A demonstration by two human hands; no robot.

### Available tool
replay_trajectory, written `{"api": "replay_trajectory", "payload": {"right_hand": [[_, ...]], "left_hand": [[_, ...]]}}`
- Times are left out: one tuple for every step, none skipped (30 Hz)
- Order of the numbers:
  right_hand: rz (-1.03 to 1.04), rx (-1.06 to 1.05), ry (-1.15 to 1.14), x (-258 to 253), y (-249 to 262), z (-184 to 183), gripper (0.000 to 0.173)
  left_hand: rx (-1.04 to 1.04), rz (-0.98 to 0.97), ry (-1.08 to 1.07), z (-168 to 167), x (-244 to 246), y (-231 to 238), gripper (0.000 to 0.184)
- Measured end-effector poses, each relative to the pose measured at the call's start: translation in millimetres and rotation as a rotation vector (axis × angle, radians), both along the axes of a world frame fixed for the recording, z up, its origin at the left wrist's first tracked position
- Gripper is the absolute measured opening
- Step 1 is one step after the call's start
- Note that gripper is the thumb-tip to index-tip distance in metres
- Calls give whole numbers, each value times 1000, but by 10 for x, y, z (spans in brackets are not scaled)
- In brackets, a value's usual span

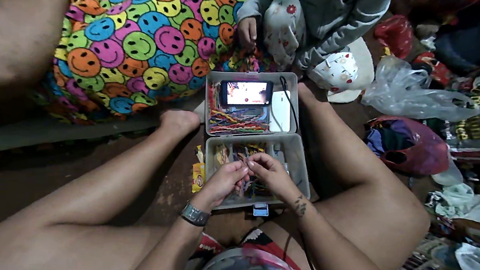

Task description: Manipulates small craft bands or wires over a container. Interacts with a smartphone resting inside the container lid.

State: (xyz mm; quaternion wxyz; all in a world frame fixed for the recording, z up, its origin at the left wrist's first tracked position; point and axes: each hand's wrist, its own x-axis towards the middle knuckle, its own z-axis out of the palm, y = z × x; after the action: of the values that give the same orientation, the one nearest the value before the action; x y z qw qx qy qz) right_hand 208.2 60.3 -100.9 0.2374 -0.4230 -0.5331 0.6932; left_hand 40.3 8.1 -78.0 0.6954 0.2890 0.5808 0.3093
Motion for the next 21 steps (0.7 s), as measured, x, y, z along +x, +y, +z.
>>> {"api": "replay_trajectory", "payload": {"right_hand": [[1, -17, -3, 5, 6, 6, 16], [3, -24, -2, 9, 10, 8, 15], [3, -27, 5, 11, 10, 10, 15], [1, -32, 13, 13, 9, 14, 14], [-4, -34, 22, 11, 9, 14, 13], [-8, -33, 28, 10, 8, 11, 12], [-9, -31, 30, 9, 5, 8, 12], [-14, -30, 34, 8, 1, 2, 11], [-21, -30, 40, 7, -3, -5, 11], [-28, -30, 49, 6, -8, -8, 11], [-33, -31, 56, 7, -11, -9, 10], [-34, -31, 61, 7, -12, -9, 10], [-34, -31, 68, 6, -12, -11, 10], [-34, -27, 79, 6, -12, -22, 10], [-35, -19, 90, 7, -12, -36, 10], [-38, -7, 98, 8, -13, -51, 11], [-41, 3, 98, 9, -13, -59, 11], [-43, 10, 97, 9, -12, -63, 11], [-45, 16, 101, 8, -13, -67, 11], [-46, 23, 112, 8, -15, -71, 11], [-46, 29, 129, 9, -16, -76, 11]], "left_hand": [[-1, -11, 1, -1, 2, -1, 21], [0, -23, 1, -2, 0, -1, 21], [0, -31, -1, -2, -3, -4, 22], [-1, -38, -1, -2, -4, -5, 22], [0, -47, -1, -1, -6, -4, 22], [3, -52, -4, -5, -8, -5, 23], [6, -54, -10, -12, -9, -8, 23], [8, -55, -18, -18, -10, -10, 24], [5, -53, -25, -18, -10, -9, 24], [0, -51, -30, -19, -8, -8, 24], [-7, -51, -36, -19, -9, -9, 24], [-14, -50, -42, -16, -11, -9, 24], [-21, -46, -50, -11, -12, -9, 24], [-28, -41, -63, -11, -14, -12, 23], [-29, -34, -82, -15, -18, -16, 22], [-24, -26, -103, -26, -19, -19, 19], [-19, -23, -120, -32, -19, -20, 16], [-18, -20, -133, -38, -21, -20, 13], [-19, -17, -137, -39, -22, -19, 10], [-21, -13, -138, -36, -22, -18, 9], [-24, -10, -136, -29, -22, -17, 9]]}}
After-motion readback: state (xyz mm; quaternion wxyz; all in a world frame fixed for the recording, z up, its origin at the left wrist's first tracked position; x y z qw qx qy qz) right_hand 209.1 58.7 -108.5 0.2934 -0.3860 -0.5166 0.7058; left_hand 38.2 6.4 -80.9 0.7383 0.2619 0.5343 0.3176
